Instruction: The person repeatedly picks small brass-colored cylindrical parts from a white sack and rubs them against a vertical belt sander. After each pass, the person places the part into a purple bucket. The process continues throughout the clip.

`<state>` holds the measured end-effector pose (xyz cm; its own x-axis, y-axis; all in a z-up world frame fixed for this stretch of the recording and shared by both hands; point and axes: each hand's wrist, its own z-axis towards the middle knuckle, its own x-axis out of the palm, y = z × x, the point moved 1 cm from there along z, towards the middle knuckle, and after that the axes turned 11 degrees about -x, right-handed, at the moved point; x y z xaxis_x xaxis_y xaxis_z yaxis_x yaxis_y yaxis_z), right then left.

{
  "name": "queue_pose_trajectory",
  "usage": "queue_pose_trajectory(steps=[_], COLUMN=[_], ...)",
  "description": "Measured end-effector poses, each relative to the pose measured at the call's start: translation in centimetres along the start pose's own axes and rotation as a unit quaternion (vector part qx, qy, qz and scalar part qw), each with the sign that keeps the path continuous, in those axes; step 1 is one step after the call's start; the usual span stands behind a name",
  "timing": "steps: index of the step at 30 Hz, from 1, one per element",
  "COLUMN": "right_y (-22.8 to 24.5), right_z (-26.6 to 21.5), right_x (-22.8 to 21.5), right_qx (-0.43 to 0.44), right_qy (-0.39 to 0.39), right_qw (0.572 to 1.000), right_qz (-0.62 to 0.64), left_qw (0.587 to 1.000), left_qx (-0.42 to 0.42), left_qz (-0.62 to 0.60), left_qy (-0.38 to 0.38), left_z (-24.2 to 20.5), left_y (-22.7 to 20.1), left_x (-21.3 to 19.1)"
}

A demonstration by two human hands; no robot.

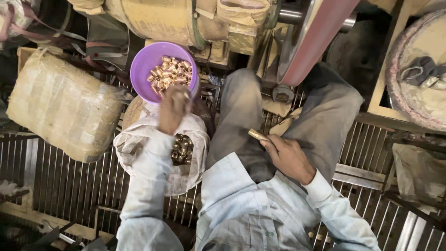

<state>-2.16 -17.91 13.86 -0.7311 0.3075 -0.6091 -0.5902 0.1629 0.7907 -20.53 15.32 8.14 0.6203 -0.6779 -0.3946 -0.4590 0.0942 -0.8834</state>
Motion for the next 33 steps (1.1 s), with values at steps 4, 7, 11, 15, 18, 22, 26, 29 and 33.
queue_pose_trajectory(steps=[4, 7, 11, 15, 18, 22, 26, 29, 33], right_y=[-0.3, -1.0, -2.0, -2.8, -3.8, -5.4, -6.0, -6.2, -6.2], right_z=[-0.9, -1.9, -3.5, -4.7, -5.3, -5.8, -5.8, -5.3, -5.1], right_x=[1.0, 2.0, 3.4, 4.8, 5.6, 5.6, 5.4, 5.6, 6.0], right_qx=[0.01, 0.053, 0.096, 0.07, 0.09, 0.187, 0.189, 0.171, 0.138], right_qy=[0.013, 0.038, 0.044, 0.031, 0.006, 0.056, 0.054, 0.054, 0.057], right_qw=[0.999, 0.996, 0.992, 0.993, 0.989, 0.951, 0.927, 0.936, 0.957], right_qz=[0.04, 0.057, 0.072, 0.086, 0.122, 0.239, 0.319, 0.304, 0.25], left_qw=[0.912, 0.858, 0.816, 0.902, 0.96, 0.97, 0.931, 0.896, 0.88], left_qx=[0.013, -0.032, 0.03, 0.03, -0.07, -0.216, -0.303, -0.259, -0.226], left_qz=[0.376, 0.464, 0.485, 0.305, 0.165, 0.108, 0.195, 0.356, 0.403], left_qy=[-0.164, -0.218, -0.312, -0.305, -0.217, -0.011, 0.063, -0.046, -0.109], left_z=[3.1, 4.9, 4.6, 2.1, -1.6, -8.8, -13.1, -13.9, -13.4], left_y=[-0.6, -1.3, -2.1, -2.6, -1.7, 1.1, 6.4, 10.5, 14.1], left_x=[-5.7, -7.6, -9.0, -8.9, -8.1, -6.8, -3.4, -1.4, 0.4])
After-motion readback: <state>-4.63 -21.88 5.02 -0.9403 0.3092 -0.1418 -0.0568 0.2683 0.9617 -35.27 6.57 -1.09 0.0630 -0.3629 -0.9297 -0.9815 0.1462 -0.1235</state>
